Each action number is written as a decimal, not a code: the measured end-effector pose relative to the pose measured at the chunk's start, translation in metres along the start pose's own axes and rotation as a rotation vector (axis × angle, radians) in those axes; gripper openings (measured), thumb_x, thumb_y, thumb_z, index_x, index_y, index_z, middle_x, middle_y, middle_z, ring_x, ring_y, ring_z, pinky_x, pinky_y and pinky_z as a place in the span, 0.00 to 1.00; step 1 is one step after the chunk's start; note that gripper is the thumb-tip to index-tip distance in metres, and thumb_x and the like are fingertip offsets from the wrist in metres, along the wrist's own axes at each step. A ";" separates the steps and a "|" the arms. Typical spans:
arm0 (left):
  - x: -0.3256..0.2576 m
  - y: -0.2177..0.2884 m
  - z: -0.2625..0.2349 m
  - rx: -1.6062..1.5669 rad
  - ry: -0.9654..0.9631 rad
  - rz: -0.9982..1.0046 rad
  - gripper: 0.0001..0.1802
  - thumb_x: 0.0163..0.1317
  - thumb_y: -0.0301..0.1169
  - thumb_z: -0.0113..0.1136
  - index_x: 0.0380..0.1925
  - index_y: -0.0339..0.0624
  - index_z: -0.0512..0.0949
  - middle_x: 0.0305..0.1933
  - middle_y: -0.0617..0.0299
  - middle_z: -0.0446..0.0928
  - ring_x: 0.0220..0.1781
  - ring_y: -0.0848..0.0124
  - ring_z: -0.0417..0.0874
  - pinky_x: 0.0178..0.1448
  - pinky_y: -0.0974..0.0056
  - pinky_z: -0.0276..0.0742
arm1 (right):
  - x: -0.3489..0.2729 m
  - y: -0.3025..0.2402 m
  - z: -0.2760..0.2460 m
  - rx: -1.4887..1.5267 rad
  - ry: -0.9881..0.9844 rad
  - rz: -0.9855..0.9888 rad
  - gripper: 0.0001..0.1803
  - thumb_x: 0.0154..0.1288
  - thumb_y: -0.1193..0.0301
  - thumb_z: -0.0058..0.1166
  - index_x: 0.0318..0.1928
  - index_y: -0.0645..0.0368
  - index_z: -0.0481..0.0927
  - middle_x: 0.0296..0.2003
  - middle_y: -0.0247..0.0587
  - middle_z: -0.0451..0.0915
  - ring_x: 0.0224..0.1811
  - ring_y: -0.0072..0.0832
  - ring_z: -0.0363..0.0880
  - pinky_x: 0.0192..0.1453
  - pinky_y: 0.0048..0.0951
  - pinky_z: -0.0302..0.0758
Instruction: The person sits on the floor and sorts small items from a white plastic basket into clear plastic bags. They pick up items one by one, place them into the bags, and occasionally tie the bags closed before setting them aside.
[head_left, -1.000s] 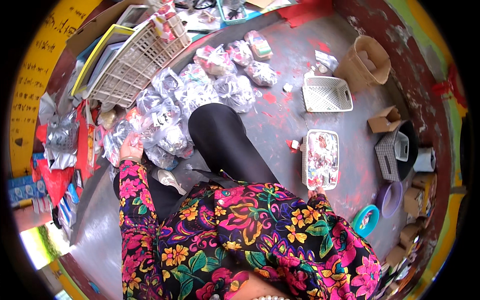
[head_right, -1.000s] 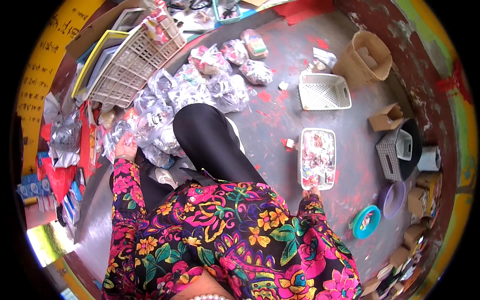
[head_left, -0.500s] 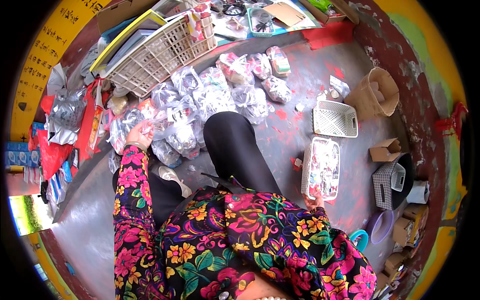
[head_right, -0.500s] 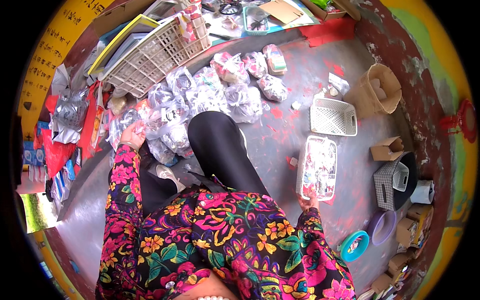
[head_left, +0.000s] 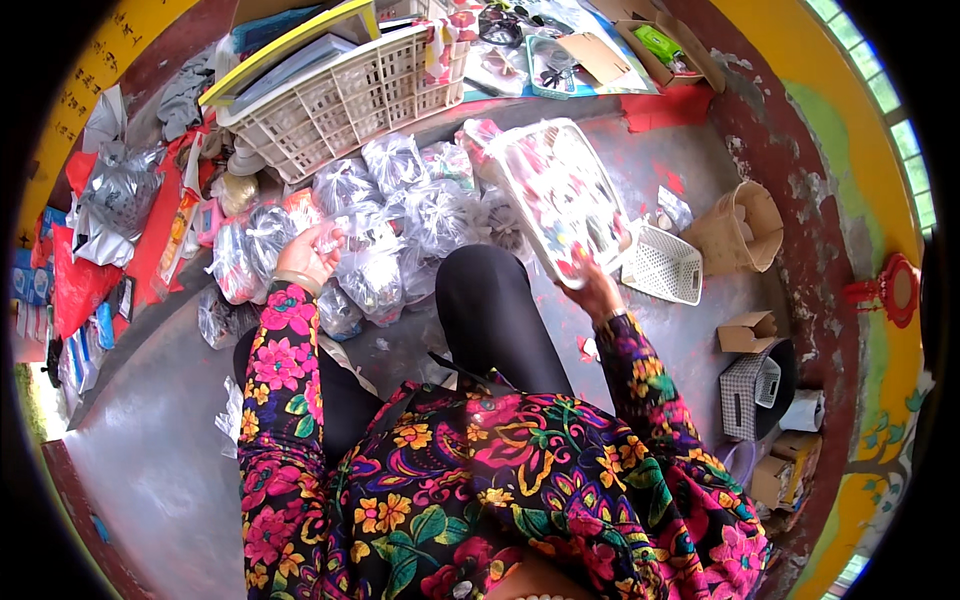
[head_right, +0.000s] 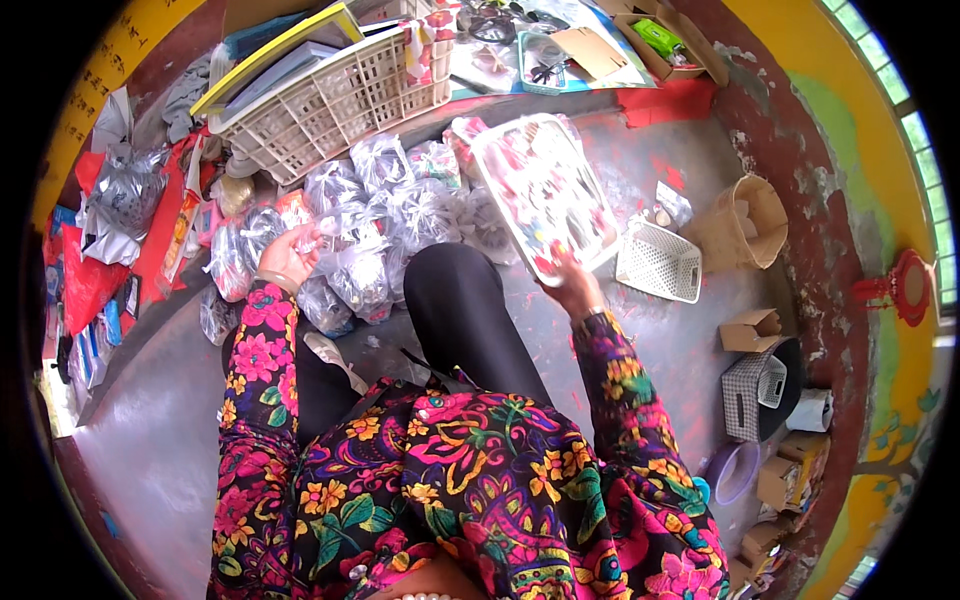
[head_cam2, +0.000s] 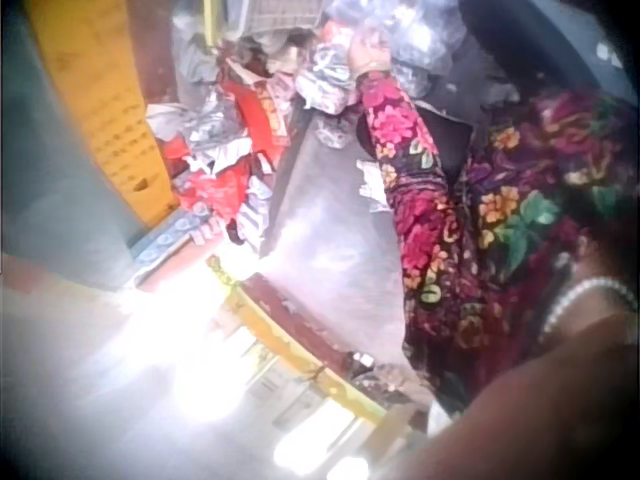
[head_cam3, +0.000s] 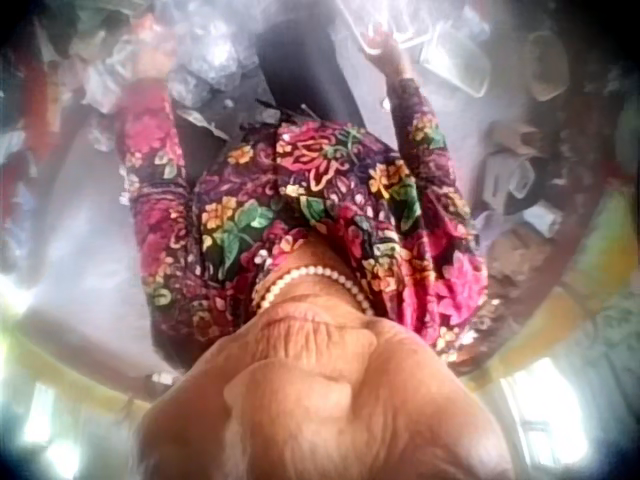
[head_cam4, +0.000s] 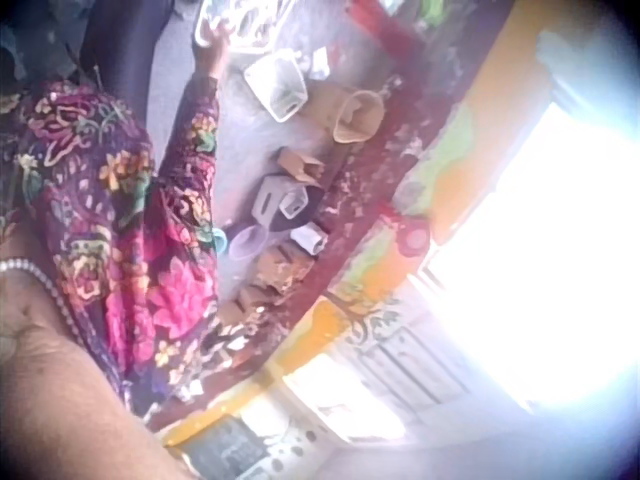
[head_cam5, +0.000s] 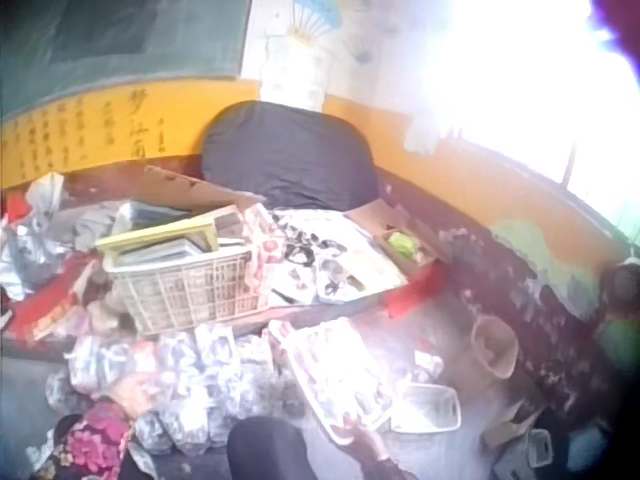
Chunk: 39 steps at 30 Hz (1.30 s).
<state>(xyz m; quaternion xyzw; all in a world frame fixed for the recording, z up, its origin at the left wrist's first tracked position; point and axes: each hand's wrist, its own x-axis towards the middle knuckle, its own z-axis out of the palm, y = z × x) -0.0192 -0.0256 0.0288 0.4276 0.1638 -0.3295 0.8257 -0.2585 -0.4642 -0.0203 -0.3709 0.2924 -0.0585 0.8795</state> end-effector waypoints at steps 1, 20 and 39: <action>-0.004 0.001 0.003 0.006 -0.010 0.007 0.12 0.58 0.33 0.49 0.39 0.38 0.71 0.33 0.58 0.75 0.35 0.67 0.76 0.33 0.69 0.72 | 0.015 -0.001 0.025 -0.095 0.004 0.009 0.20 0.58 0.62 0.50 0.50 0.51 0.66 0.44 0.30 0.73 0.45 0.29 0.73 0.45 0.45 0.72; -0.016 0.005 0.016 0.016 -0.029 0.047 0.14 0.58 0.32 0.50 0.42 0.37 0.71 0.34 0.57 0.75 0.35 0.68 0.76 0.32 0.71 0.72 | 0.155 0.031 0.099 -0.446 0.116 0.171 0.21 0.62 0.57 0.43 0.46 0.61 0.66 0.40 0.45 0.75 0.32 0.37 0.77 0.38 0.34 0.75; -0.001 0.004 -0.004 0.024 0.049 0.066 0.07 0.53 0.30 0.54 0.32 0.42 0.72 0.27 0.61 0.76 0.27 0.71 0.77 0.27 0.69 0.71 | 0.125 0.030 0.307 -2.052 -0.498 -0.059 0.30 0.45 0.49 0.53 0.32 0.68 0.78 0.28 0.52 0.78 0.28 0.36 0.78 0.35 0.30 0.74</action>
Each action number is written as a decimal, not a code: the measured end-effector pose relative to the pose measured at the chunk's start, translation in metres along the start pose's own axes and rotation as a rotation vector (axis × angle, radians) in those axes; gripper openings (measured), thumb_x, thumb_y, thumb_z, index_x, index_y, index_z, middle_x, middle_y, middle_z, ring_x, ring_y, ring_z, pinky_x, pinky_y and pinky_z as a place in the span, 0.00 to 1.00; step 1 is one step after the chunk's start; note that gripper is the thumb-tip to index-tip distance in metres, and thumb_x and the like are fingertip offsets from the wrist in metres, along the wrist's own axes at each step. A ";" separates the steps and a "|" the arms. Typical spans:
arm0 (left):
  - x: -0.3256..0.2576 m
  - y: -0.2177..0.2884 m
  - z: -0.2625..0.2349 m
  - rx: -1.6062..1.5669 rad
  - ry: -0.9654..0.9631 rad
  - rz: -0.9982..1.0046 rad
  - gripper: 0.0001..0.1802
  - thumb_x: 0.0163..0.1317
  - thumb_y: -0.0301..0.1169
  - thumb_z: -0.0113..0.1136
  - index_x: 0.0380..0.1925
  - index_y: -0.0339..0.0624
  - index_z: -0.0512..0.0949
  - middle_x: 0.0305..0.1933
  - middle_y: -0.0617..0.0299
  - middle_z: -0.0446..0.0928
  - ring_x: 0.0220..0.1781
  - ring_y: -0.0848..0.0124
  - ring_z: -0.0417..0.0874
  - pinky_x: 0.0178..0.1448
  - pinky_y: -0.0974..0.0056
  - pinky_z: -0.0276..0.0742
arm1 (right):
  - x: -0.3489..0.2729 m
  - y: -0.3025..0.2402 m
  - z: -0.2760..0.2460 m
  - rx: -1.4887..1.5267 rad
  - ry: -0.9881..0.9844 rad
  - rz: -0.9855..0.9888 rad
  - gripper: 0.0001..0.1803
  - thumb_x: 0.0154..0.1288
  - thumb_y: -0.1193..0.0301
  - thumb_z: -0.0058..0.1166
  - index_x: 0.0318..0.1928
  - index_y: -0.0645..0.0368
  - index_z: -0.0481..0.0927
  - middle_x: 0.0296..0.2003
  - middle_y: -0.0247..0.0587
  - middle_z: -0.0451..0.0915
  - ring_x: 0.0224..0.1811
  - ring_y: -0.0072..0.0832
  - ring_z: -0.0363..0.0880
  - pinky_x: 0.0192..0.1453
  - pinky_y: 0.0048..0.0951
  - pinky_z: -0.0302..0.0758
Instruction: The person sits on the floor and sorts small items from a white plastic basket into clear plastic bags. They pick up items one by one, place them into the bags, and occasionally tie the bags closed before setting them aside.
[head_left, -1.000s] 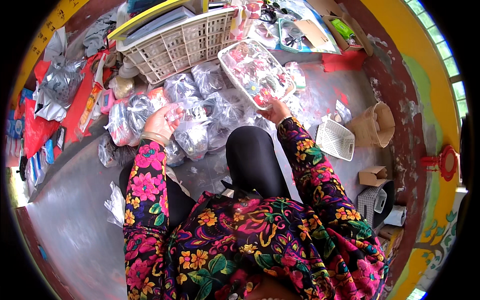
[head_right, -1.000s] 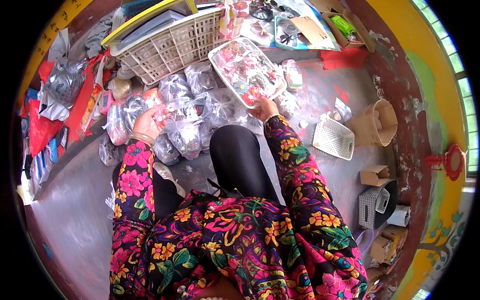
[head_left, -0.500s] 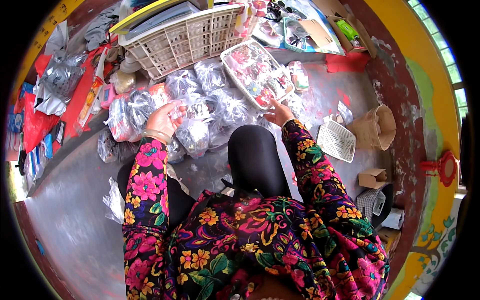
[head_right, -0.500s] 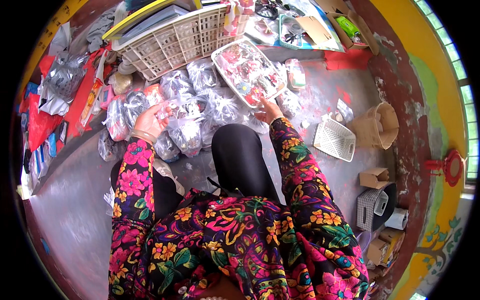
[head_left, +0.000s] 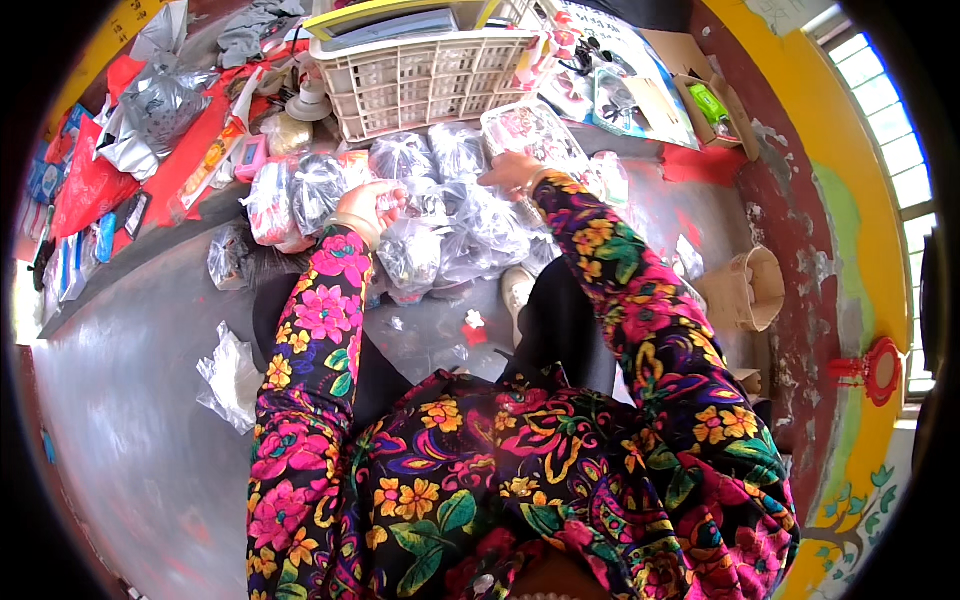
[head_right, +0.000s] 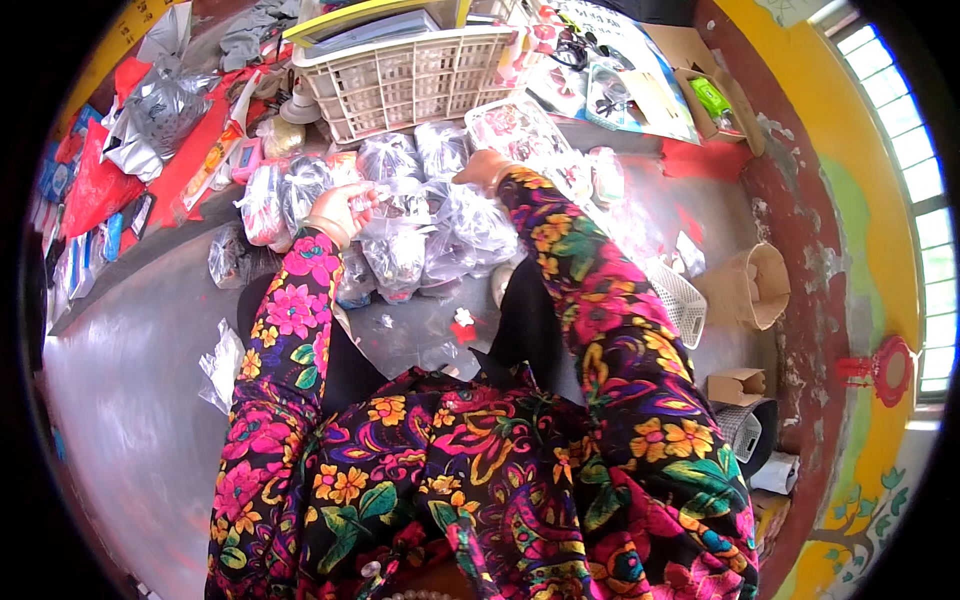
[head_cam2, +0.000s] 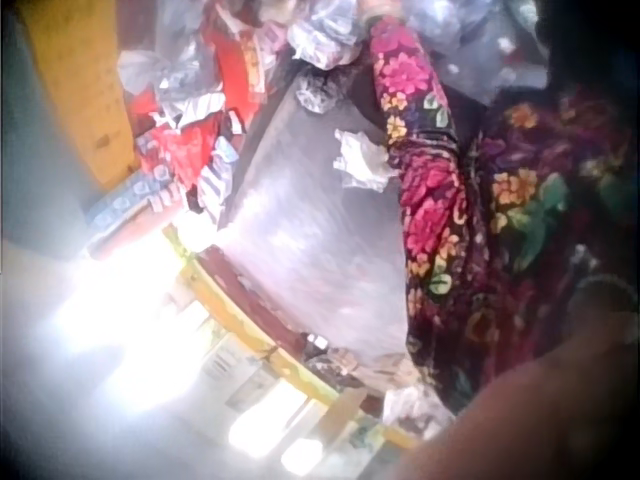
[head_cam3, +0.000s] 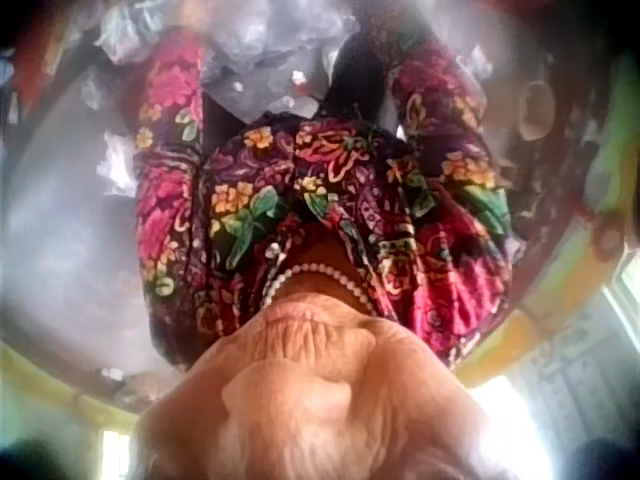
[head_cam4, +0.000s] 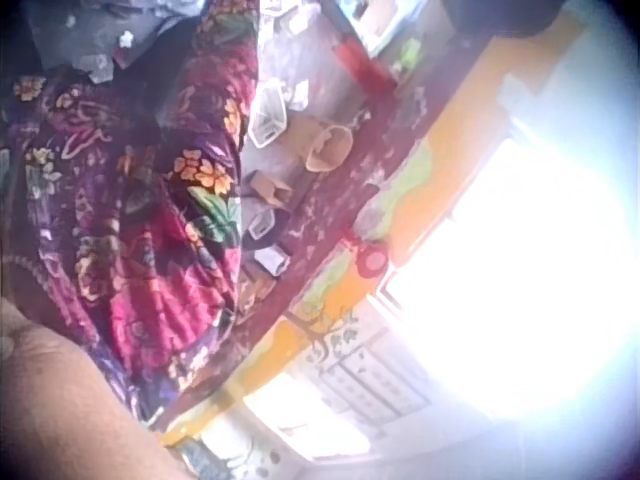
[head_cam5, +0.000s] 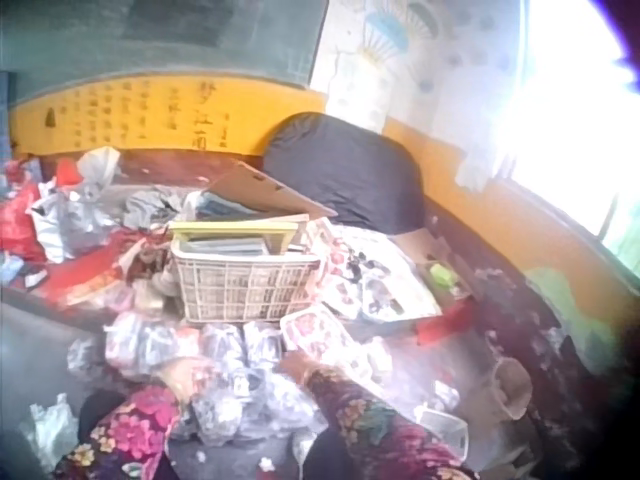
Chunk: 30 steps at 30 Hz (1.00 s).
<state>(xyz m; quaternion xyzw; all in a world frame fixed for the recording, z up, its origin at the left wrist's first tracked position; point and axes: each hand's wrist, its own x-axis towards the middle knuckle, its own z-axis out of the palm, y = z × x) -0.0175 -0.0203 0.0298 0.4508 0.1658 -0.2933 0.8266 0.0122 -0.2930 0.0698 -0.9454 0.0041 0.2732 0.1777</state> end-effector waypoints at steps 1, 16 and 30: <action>-0.002 0.001 -0.010 -0.009 0.030 0.020 0.07 0.54 0.30 0.54 0.32 0.42 0.72 0.27 0.61 0.76 0.27 0.70 0.77 0.27 0.69 0.72 | 0.012 -0.015 0.016 -0.055 0.067 -0.018 0.30 0.46 0.50 0.55 0.34 0.70 0.76 0.29 0.53 0.77 0.31 0.35 0.78 0.34 0.32 0.75; -0.032 0.051 -0.006 0.003 -0.020 0.141 0.08 0.53 0.28 0.55 0.34 0.39 0.74 0.28 0.61 0.75 0.32 0.70 0.76 0.31 0.70 0.72 | -0.007 -0.042 -0.009 1.260 0.039 -0.334 0.07 0.54 0.66 0.50 0.28 0.56 0.74 0.23 0.32 0.75 0.28 0.21 0.74 0.33 0.22 0.68; -0.008 0.022 0.011 0.218 -0.039 -0.155 0.05 0.53 0.30 0.56 0.26 0.40 0.74 0.16 0.69 0.69 0.18 0.78 0.71 0.24 0.72 0.71 | -0.005 -0.015 -0.013 1.363 0.222 -0.588 0.11 0.61 0.69 0.45 0.41 0.62 0.74 0.26 0.37 0.77 0.30 0.24 0.75 0.39 0.24 0.72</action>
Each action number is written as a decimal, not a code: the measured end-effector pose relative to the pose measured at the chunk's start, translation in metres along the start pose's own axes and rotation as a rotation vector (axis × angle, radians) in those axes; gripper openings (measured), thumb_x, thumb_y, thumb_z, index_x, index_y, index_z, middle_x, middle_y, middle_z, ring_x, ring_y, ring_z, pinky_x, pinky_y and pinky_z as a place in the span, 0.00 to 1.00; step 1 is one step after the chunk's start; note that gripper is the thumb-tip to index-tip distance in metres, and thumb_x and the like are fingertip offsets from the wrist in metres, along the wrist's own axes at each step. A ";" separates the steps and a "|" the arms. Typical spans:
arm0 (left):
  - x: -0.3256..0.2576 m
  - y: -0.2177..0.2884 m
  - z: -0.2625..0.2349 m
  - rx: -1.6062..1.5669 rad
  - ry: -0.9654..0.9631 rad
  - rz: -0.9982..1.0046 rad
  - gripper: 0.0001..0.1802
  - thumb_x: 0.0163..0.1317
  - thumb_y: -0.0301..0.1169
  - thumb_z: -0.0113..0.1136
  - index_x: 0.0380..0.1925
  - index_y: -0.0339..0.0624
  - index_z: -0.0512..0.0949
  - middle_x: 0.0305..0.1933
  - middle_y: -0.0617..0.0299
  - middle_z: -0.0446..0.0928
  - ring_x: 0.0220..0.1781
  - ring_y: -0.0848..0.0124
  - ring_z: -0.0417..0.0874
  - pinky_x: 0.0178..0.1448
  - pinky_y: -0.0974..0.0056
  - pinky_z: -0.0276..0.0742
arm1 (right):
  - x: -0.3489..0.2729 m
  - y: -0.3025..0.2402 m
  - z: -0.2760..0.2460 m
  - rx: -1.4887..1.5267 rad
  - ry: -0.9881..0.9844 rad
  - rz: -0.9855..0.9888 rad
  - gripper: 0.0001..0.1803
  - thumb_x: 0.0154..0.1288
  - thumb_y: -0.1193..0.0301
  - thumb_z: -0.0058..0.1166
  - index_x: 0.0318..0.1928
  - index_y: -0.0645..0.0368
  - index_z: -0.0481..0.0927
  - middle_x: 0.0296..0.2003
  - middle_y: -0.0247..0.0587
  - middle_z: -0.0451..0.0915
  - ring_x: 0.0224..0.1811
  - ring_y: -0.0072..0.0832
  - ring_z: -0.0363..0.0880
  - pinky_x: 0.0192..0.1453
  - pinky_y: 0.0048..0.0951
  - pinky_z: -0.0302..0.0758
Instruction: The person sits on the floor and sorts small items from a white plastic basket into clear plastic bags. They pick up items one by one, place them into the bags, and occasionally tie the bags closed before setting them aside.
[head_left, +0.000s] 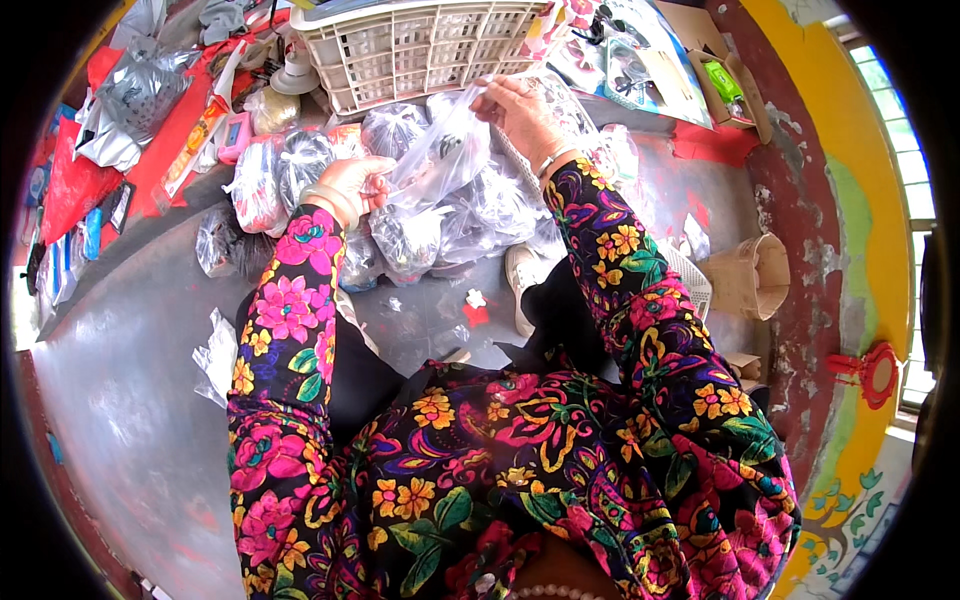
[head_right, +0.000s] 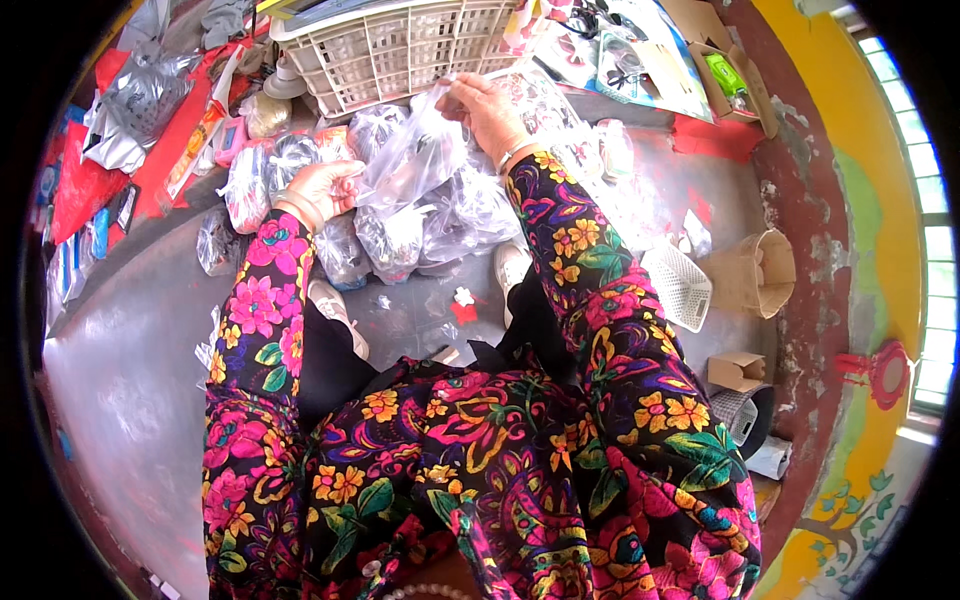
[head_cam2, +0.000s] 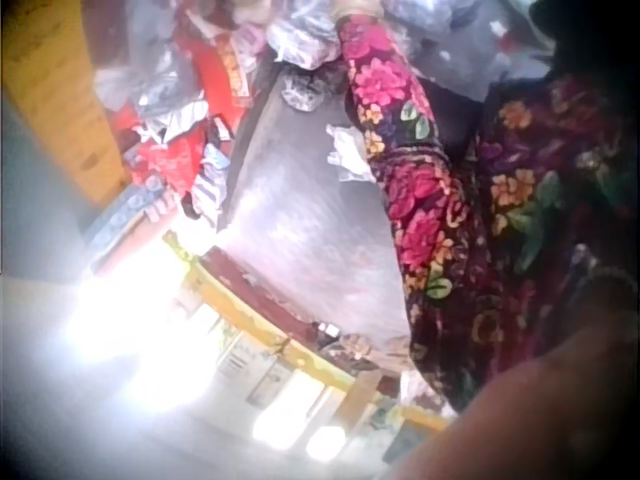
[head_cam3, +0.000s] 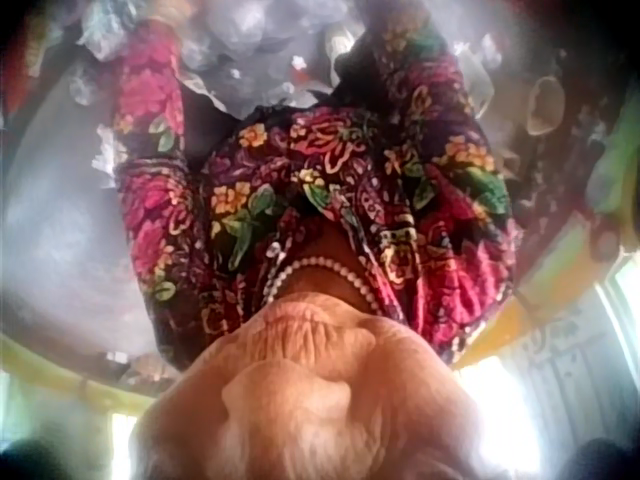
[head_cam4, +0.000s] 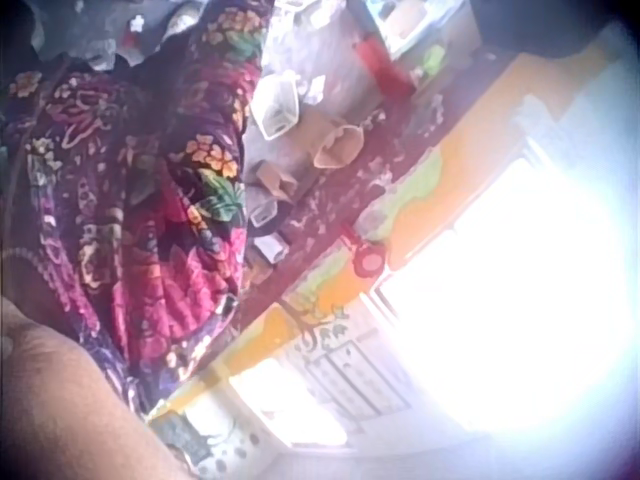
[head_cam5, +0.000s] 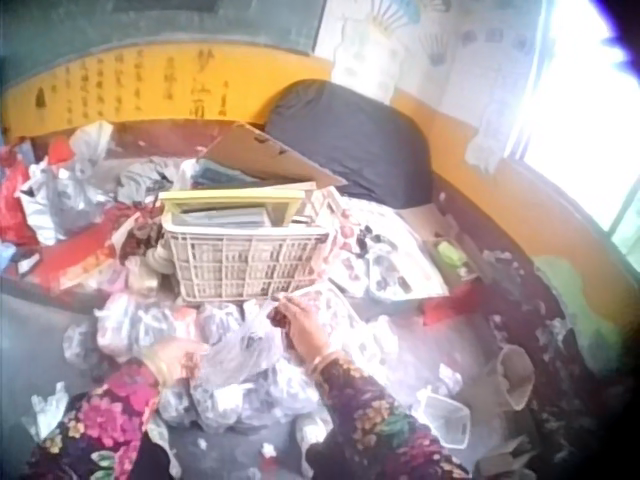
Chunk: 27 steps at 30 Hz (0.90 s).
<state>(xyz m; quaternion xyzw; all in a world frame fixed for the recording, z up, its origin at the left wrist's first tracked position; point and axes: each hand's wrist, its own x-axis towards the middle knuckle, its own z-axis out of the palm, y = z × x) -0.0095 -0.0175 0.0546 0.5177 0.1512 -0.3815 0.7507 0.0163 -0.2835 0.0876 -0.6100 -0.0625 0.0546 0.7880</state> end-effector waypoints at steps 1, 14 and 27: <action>0.001 0.001 0.004 0.069 -0.012 -0.031 0.06 0.53 0.30 0.57 0.26 0.40 0.74 0.15 0.69 0.69 0.17 0.78 0.71 0.23 0.73 0.71 | 0.000 -0.002 0.001 0.057 0.040 -0.024 0.11 0.61 0.70 0.45 0.41 0.62 0.74 0.26 0.37 0.77 0.31 0.24 0.76 0.40 0.24 0.72; 0.013 0.005 0.016 -0.330 -0.002 0.151 0.10 0.56 0.33 0.53 0.33 0.37 0.75 0.27 0.59 0.74 0.30 0.68 0.75 0.31 0.70 0.71 | -0.045 0.098 -0.064 -1.642 0.163 0.545 0.21 0.46 0.55 0.52 0.32 0.60 0.80 0.32 0.51 0.79 0.38 0.39 0.78 0.42 0.31 0.74; 0.002 0.013 0.006 -0.440 0.146 0.302 0.09 0.55 0.31 0.53 0.33 0.37 0.74 0.27 0.57 0.74 0.29 0.65 0.75 0.29 0.68 0.69 | -0.089 0.170 -0.054 0.265 0.875 0.692 0.16 0.51 0.69 0.58 0.40 0.56 0.71 0.37 0.38 0.70 0.37 0.33 0.67 0.36 0.33 0.67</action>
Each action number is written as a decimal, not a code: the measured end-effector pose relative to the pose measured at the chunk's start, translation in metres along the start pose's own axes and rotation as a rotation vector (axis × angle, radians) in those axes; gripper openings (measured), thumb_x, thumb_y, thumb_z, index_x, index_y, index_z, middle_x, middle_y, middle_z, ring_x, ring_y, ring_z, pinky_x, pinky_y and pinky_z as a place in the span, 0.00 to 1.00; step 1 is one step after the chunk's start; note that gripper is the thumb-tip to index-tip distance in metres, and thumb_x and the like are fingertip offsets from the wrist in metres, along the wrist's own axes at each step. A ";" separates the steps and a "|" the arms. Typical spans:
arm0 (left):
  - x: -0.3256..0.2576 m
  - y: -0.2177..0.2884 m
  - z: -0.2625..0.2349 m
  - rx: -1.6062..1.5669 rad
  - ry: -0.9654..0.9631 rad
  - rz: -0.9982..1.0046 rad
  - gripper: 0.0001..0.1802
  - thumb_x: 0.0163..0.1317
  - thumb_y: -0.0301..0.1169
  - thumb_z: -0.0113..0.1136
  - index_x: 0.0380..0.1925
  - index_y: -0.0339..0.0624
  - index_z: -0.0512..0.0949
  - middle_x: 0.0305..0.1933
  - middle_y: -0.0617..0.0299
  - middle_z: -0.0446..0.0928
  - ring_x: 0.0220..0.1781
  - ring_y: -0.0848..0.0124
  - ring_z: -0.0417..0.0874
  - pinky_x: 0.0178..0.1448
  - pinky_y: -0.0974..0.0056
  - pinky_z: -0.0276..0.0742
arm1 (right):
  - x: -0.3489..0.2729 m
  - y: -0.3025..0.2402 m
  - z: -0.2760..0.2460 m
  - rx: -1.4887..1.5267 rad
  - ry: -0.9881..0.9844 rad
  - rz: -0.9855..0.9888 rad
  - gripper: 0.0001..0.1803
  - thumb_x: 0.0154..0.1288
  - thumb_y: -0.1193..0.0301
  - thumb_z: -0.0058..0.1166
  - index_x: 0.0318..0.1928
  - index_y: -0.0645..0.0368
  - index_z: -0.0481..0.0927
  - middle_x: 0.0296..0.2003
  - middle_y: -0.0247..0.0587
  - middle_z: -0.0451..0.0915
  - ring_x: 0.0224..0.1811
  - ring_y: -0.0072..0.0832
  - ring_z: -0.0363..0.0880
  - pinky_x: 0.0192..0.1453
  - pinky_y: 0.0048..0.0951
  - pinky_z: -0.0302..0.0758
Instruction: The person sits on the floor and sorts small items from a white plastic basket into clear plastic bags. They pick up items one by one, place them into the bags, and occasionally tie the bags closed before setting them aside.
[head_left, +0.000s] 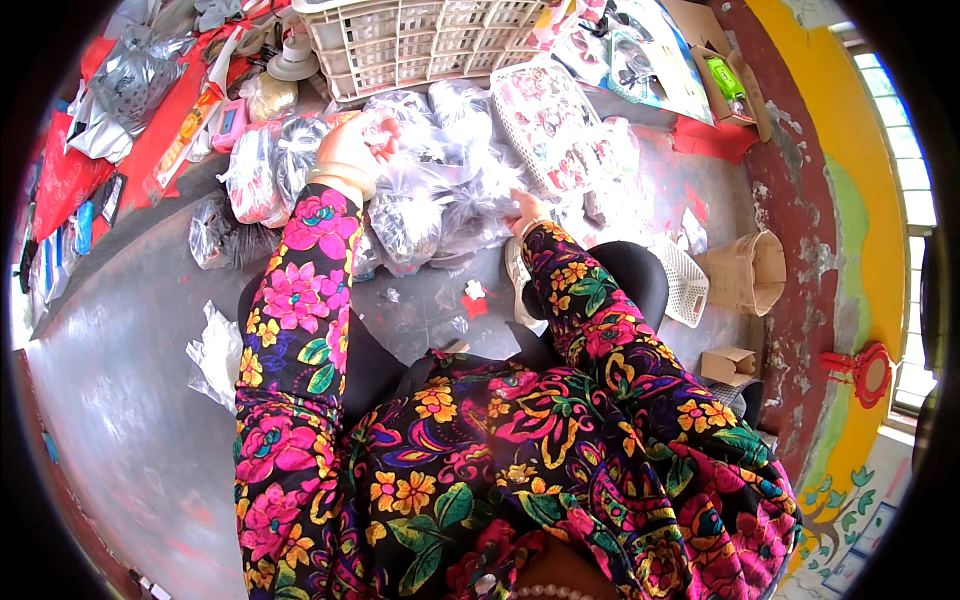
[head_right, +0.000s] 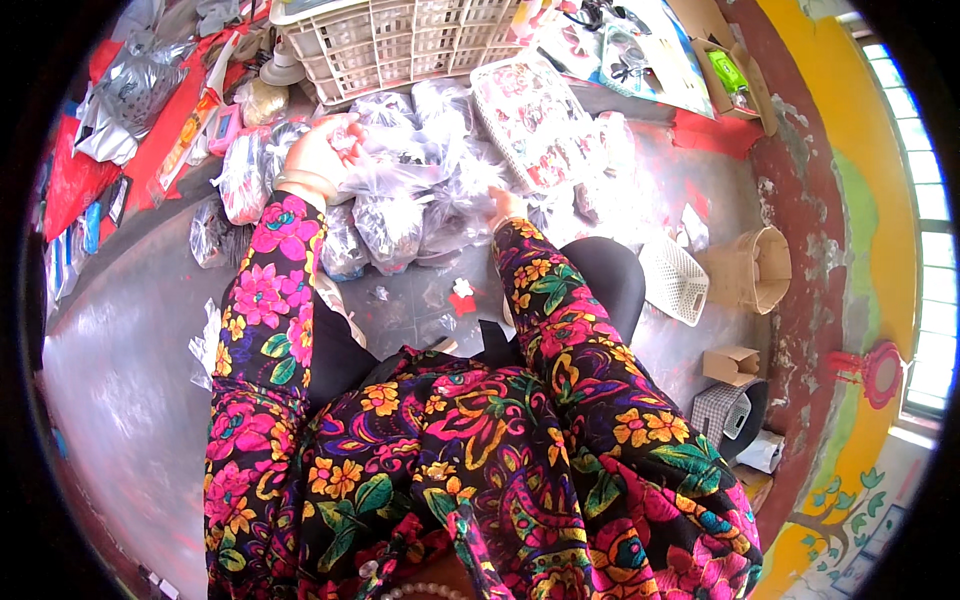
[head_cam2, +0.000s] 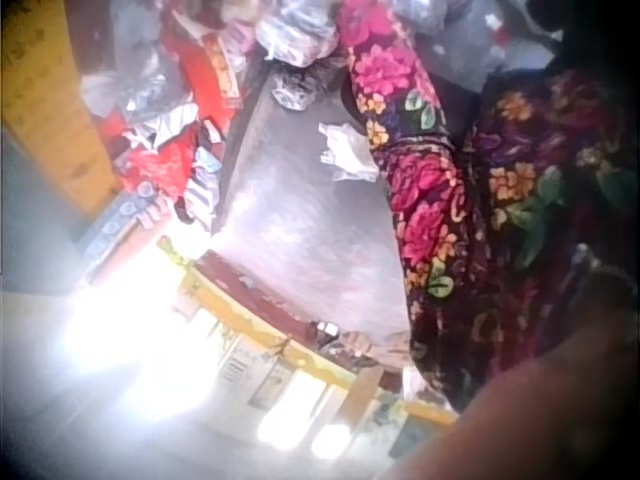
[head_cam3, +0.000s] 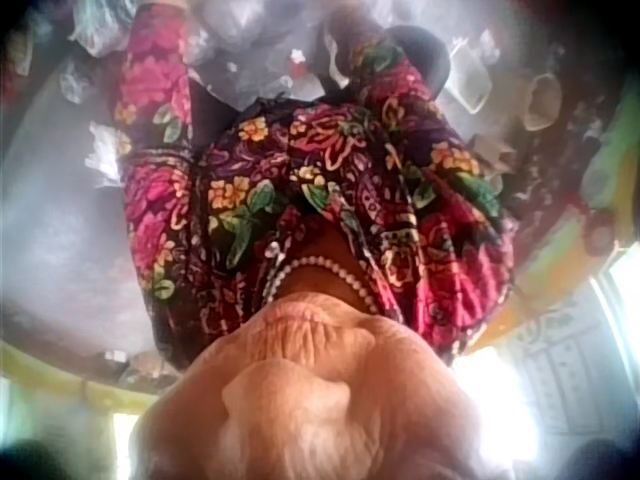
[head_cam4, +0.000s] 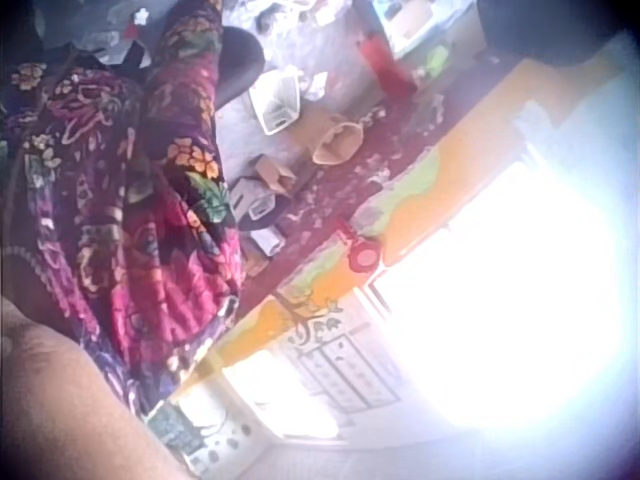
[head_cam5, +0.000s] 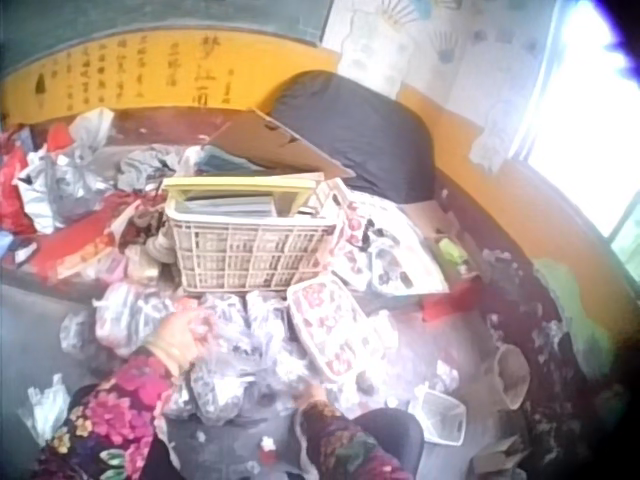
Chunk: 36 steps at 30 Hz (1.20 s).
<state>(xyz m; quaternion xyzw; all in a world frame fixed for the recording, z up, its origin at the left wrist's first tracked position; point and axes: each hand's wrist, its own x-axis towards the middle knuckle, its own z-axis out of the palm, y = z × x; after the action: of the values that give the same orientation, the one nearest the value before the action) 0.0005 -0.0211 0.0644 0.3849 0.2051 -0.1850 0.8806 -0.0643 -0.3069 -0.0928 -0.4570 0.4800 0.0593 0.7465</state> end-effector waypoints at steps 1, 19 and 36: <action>0.002 -0.002 0.006 -0.025 0.003 0.013 0.10 0.56 0.31 0.52 0.34 0.37 0.74 0.27 0.56 0.74 0.29 0.64 0.75 0.30 0.68 0.69 | -0.004 -0.003 -0.007 0.021 0.006 0.012 0.15 0.51 0.69 0.59 0.40 0.55 0.71 0.37 0.38 0.70 0.37 0.33 0.67 0.36 0.34 0.67; 0.015 -0.009 0.007 0.017 -0.138 -0.062 0.06 0.55 0.30 0.54 0.32 0.41 0.74 0.28 0.60 0.73 0.31 0.66 0.75 0.30 0.67 0.69 | -0.051 -0.015 0.003 0.268 -0.066 0.067 0.12 0.48 0.66 0.60 0.33 0.50 0.71 0.29 0.29 0.69 0.29 0.23 0.60 0.24 0.26 0.59; 0.017 -0.006 0.006 0.019 -0.058 -0.068 0.08 0.51 0.30 0.57 0.30 0.37 0.74 0.27 0.61 0.74 0.29 0.67 0.76 0.29 0.68 0.70 | -0.136 -0.101 0.013 0.083 -0.229 -0.338 0.13 0.48 0.66 0.55 0.36 0.55 0.72 0.30 0.33 0.73 0.29 0.26 0.68 0.28 0.25 0.62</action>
<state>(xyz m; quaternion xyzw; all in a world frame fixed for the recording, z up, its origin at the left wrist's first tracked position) 0.0133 -0.0319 0.0560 0.3806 0.1907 -0.2276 0.8758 -0.0750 -0.3077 0.0770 -0.4901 0.3105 -0.0348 0.8138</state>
